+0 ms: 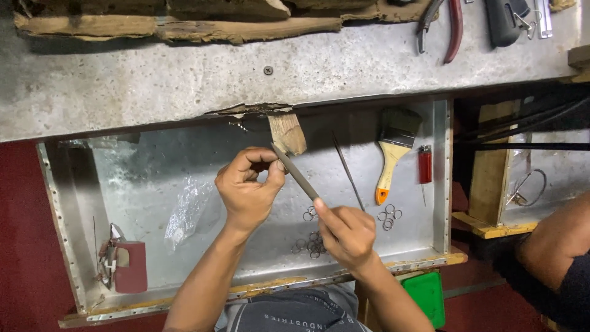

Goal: Filing small metal rings on a jeweler's workbench to smooth edges or adjust shape.

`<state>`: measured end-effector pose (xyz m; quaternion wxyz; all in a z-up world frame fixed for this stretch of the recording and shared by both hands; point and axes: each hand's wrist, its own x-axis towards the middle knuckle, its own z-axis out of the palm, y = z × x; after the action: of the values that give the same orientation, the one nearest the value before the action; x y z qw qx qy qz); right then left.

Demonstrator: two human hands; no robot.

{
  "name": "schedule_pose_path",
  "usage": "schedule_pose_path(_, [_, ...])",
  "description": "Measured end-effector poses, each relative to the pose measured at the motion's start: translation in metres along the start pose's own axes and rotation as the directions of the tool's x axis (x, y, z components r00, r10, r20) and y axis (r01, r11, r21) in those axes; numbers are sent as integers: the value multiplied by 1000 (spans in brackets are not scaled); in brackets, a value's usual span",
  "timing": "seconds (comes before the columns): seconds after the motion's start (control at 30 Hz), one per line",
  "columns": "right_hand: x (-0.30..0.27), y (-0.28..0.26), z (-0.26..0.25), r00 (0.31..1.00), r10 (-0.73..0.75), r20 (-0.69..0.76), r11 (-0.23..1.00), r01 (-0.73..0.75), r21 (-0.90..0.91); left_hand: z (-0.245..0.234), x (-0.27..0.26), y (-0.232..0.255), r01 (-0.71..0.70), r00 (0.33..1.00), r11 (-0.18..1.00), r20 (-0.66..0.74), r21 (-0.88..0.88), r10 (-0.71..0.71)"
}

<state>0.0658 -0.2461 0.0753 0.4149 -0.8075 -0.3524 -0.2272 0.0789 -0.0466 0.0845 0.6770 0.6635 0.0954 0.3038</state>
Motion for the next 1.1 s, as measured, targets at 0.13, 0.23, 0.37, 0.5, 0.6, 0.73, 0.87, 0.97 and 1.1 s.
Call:
schedule_pose_path(0.13, [32, 2, 14, 999, -49, 5, 999, 49, -17, -3, 0, 2, -15, 1000, 1000, 6, 16, 15])
schedule_pose_path(0.23, [38, 0, 12, 996, -81, -29, 997, 81, -21, 0, 1, 5, 0, 1000, 1000, 15, -9, 0])
schedule_pose_path(0.37, [11, 0, -5, 999, -36, -28, 999, 36, 0, 0, 1, 5, 8, 1000, 999, 8, -31, -7])
schedule_pose_path(0.5, [0, 3, -2, 1000, -10, 18, 1000, 10, -9, 1, 2, 2, -8, 1000, 1000, 12, -6, 8])
schedule_pose_path(0.6, [30, 5, 11, 998, -63, 13, 998, 63, -7, -1, -1, 0, -14, 1000, 1000, 11, 23, 14])
schedule_pose_path(0.73, [39, 2, 13, 995, -94, -24, 995, 94, -24, 0, -2, 2, 5, 1000, 1000, 11, -2, -4])
schedule_pose_path(0.87, [8, 1, -3, 999, -23, -38, 999, 24, 22, 2, -3, 4, 17, 1000, 1000, -3, -3, -17])
schedule_pose_path(0.97, [-10, 8, -1, 1000, -14, -5, 1000, 14, 11, -1, -3, 1, 18, 1000, 1000, 4, -12, -18])
schedule_pose_path(1.1, [30, 6, 14, 997, -79, -9, 997, 79, 1, -2, -10, -3, 40, 999, 999, 5, -35, -40])
